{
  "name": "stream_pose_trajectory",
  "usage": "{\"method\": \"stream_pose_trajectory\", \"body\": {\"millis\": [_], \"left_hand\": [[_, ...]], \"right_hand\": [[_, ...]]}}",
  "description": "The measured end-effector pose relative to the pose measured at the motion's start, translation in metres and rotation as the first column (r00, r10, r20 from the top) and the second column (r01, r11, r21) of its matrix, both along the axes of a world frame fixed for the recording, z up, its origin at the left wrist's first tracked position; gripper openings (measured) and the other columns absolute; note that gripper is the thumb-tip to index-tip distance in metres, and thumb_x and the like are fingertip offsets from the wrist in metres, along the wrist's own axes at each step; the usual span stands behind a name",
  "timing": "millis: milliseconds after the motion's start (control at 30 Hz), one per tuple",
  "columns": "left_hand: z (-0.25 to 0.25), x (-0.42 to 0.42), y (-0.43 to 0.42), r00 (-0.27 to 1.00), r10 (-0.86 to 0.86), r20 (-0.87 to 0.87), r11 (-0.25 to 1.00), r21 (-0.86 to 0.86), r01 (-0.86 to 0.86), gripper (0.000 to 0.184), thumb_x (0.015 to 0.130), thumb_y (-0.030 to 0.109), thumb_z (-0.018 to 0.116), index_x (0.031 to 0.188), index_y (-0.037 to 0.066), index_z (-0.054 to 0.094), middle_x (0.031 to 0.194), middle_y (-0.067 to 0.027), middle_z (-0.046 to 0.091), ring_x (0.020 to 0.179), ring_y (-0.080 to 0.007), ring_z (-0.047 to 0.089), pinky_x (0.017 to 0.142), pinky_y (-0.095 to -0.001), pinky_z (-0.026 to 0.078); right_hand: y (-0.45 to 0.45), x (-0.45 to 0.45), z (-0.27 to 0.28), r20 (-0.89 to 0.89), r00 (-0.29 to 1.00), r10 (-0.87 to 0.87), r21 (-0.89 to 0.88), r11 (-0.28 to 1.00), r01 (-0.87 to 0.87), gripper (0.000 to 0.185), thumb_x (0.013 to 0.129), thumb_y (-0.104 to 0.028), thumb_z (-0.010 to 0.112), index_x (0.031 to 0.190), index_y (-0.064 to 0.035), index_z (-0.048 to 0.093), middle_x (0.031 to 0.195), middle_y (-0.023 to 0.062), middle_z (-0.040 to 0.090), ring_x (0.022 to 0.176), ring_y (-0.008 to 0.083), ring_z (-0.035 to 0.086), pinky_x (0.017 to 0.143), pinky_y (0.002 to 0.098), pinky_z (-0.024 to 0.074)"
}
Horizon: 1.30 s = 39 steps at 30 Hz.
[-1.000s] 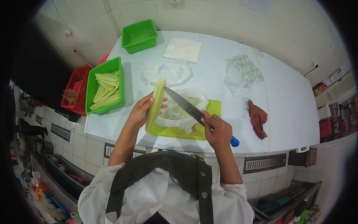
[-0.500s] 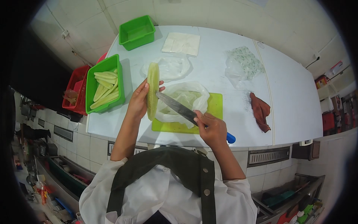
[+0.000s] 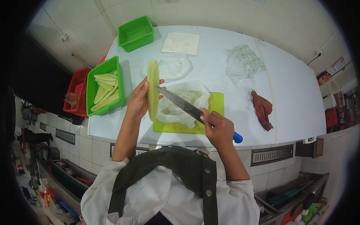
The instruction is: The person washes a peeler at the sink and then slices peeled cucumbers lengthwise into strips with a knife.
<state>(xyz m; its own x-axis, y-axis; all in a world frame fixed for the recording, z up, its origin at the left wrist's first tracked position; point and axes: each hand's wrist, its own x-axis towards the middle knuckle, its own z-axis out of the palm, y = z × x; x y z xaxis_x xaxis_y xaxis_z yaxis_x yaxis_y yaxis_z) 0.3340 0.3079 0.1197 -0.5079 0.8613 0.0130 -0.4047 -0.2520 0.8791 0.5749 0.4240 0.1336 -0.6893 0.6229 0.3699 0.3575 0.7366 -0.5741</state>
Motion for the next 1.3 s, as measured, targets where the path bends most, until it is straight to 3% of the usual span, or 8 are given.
{"method": "stream_pose_trajectory", "body": {"millis": [333, 533, 733, 833, 933, 1033, 1133, 1300], "left_hand": [[0.004, 0.002, 0.0, 0.998, 0.005, 0.067, 1.0, -0.006, -0.004, 0.046, 0.096, 0.029, 0.036, 0.136, 0.007, 0.031, 0.122, -0.0163, 0.05, 0.105, -0.0284, 0.055, 0.083, -0.0358, 0.048], [0.008, -0.003, 0.005, 0.997, 0.02, 0.075, 0.999, 0.028, -0.022, 0.046, 0.096, 0.029, 0.038, 0.136, 0.008, 0.031, 0.122, -0.0163, 0.051, 0.104, -0.0272, 0.056, 0.081, -0.0345, 0.048], [0.013, -0.001, 0.01, 0.992, 0.074, 0.1, 0.997, 0.018, -0.076, 0.044, 0.096, 0.029, 0.037, 0.134, 0.008, 0.034, 0.122, -0.016, 0.05, 0.103, -0.0266, 0.056, 0.08, -0.0346, 0.049], [0.016, -0.006, 0.012, 0.995, 0.083, 0.047, 0.996, 0.012, -0.083, 0.045, 0.095, 0.03, 0.037, 0.134, 0.007, 0.033, 0.125, -0.0168, 0.048, 0.1, -0.0263, 0.056, 0.082, -0.0388, 0.048], [0.019, -0.009, 0.015, 0.999, 0.036, 0.007, 0.998, 0.044, -0.037, 0.046, 0.096, 0.032, 0.034, 0.134, 0.006, 0.032, 0.124, -0.0178, 0.047, 0.103, -0.0279, 0.055, 0.087, -0.0413, 0.047], [-0.008, -0.024, 0.011, 0.978, -0.186, 0.098, 0.976, 0.132, 0.173, 0.05, 0.096, 0.036, 0.031, 0.135, 0.006, 0.029, 0.126, -0.0191, 0.045, 0.108, -0.0323, 0.052, 0.091, -0.0439, 0.044], [-0.027, -0.005, 0.003, 0.972, -0.216, 0.091, 0.976, 0.059, 0.211, 0.053, 0.095, 0.04, 0.03, 0.136, 0.006, 0.026, 0.129, -0.0203, 0.042, 0.114, -0.0363, 0.047, 0.095, -0.0463, 0.04], [-0.028, 0.001, 0.007, 0.988, -0.072, 0.134, 0.991, 0.119, 0.056, 0.056, 0.095, 0.042, 0.031, 0.137, 0.007, 0.024, 0.131, -0.0203, 0.038, 0.114, -0.0344, 0.046, 0.094, -0.0475, 0.041]], "right_hand": [[-0.003, -0.001, -0.014, -0.028, 0.999, 0.042, 0.001, 0.999, -0.042, 0.023, 0.077, -0.009, 0.064, 0.099, -0.0065, 0.066, 0.057, 0.007, 0.048, 0.045, 0.018, 0.045, 0.044, 0.0277, 0.0347], [-0.008, -0.002, -0.019, -0.043, 0.997, 0.07, -0.007, 0.997, -0.071, 0.018, 0.077, -0.013, 0.063, 0.095, -0.0108, 0.068, 0.06, 0.005, 0.051, 0.046, 0.0226, 0.049, 0.044, 0.0319, 0.0373], [-0.008, 0.001, -0.025, -0.027, 0.994, 0.107, -0.005, 0.994, -0.107, 0.018, 0.078, -0.013, 0.063, 0.094, -0.0112, 0.068, 0.06, 0.0049, 0.051, 0.046, 0.0216, 0.048, 0.043, 0.0319, 0.0371], [-0.019, 0.003, -0.026, 0.022, 0.99, 0.137, -0.081, 0.988, -0.135, 0.02, 0.077, -0.009, 0.064, 0.097, -0.0062, 0.067, 0.059, 0.0075, 0.051, 0.047, 0.0212, 0.049, 0.046, 0.0304, 0.0386], [-0.015, 0.003, -0.027, 0.016, 0.992, 0.129, -0.066, 0.99, -0.128, 0.021, 0.076, -0.009, 0.064, 0.097, -0.0065, 0.067, 0.059, 0.0076, 0.051, 0.048, 0.0217, 0.05, 0.046, 0.0304, 0.0389], [-0.015, 0.003, -0.023, 0.0, 0.993, 0.119, -0.065, 0.991, -0.119, 0.021, 0.076, -0.009, 0.064, 0.097, -0.0071, 0.066, 0.06, 0.0077, 0.051, 0.049, 0.0222, 0.05, 0.046, 0.0307, 0.0389], [-0.015, 0.002, -0.029, 0.028, 0.992, 0.125, -0.093, 0.988, -0.122, 0.021, 0.077, -0.008, 0.064, 0.098, -0.0072, 0.066, 0.06, 0.0079, 0.051, 0.05, 0.0226, 0.051, 0.047, 0.031, 0.0393], [-0.015, 0.002, -0.036, -0.002, 0.989, 0.145, -0.093, 0.985, -0.145, 0.02, 0.079, -0.013, 0.062, 0.098, -0.0093, 0.067, 0.061, 0.007, 0.05, 0.047, 0.0234, 0.048, 0.044, 0.0328, 0.0369]]}}
